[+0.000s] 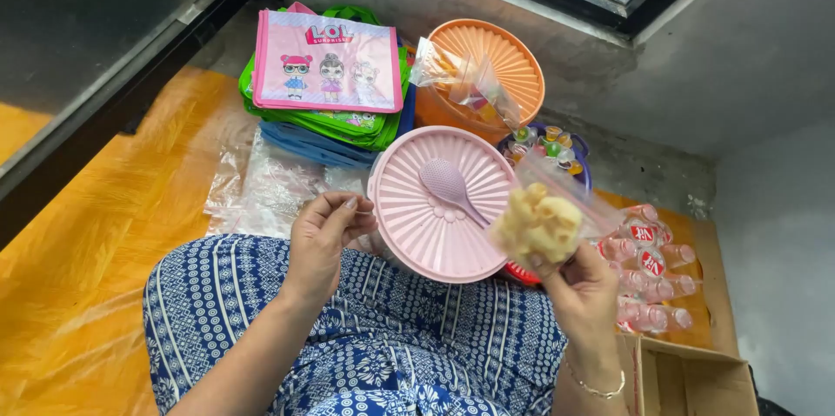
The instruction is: Preparing and packing small pink gift bags with various items while sitting on the floor.
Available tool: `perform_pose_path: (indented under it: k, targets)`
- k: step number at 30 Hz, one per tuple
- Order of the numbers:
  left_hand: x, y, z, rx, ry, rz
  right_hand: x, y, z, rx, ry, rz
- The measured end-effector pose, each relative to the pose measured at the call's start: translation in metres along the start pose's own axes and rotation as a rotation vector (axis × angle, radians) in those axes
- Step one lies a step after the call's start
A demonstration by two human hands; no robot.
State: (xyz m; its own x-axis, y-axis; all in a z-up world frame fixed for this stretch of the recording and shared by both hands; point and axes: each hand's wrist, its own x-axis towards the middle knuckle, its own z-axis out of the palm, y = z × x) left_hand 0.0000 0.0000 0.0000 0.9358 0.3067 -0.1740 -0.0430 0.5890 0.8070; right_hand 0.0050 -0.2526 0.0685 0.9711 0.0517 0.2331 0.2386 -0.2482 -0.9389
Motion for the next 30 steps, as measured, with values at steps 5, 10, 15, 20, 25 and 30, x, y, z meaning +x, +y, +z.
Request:
perform_pose_path:
  k: [5,10,15,20,25,30]
  targets:
    - [0.029,-0.009,-0.002,0.013,0.061,0.045,0.077,0.023,-0.006,-0.358,0.134,-0.347]
    - [0.069,-0.016,-0.003,-0.001,0.093,0.082,0.174,0.078,-0.006,-0.676,0.224,-0.648]
    - [0.110,-0.028,-0.023,0.081,0.187,0.106,0.243,0.132,0.000,-1.144,0.372,-0.705]
    - [0.126,-0.035,-0.057,0.122,0.269,0.085,0.257,0.165,0.008,-1.133,0.189,-0.568]
    - [0.136,-0.043,-0.075,0.116,0.343,0.009,0.245,0.145,0.011,-0.906,0.032,-0.482]
    - [0.148,-0.055,-0.081,0.111,0.335,-0.044,0.226,0.064,0.051,-0.535,0.062,-0.546]
